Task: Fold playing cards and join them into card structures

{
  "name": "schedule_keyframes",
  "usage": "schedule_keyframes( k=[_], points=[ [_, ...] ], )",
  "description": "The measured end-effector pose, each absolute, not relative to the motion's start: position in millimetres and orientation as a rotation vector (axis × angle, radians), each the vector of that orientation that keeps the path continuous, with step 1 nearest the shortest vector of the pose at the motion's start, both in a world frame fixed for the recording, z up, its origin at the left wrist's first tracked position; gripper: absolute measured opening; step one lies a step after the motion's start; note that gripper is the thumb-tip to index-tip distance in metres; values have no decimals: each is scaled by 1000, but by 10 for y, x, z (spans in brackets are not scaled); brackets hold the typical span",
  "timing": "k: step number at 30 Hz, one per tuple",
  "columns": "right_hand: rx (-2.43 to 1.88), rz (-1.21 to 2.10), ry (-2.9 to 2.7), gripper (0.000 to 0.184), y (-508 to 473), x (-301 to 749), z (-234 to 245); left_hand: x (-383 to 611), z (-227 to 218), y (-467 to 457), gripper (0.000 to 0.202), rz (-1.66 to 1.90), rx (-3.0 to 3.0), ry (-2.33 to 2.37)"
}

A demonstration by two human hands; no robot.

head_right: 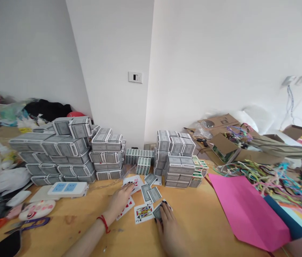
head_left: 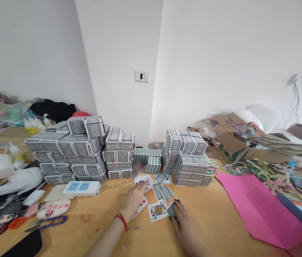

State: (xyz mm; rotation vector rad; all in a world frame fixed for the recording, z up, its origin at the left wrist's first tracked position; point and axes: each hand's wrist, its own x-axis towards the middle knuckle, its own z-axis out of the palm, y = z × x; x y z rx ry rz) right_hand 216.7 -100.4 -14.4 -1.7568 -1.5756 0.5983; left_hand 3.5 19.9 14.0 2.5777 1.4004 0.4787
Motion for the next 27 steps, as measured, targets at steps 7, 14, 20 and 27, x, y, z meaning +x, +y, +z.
schedule_keyframes(
  k=[7,14,20,27],
  points=[
    [-1825,499,-1816,41,-819,2205,36,-71,193,93,31,568,2689,1340],
    [-1465,989,-1215,35,-672,1913,158,-54,183,-6,30,1063,2826,1067],
    [-1146,1515,-583,34,-472,1607,159,45,242,-264,30,1110,2865,883],
    [-1226,1196,-588,39,-358,1566,-219,-8,-108,-131,47,933,2628,1322]
  ],
)
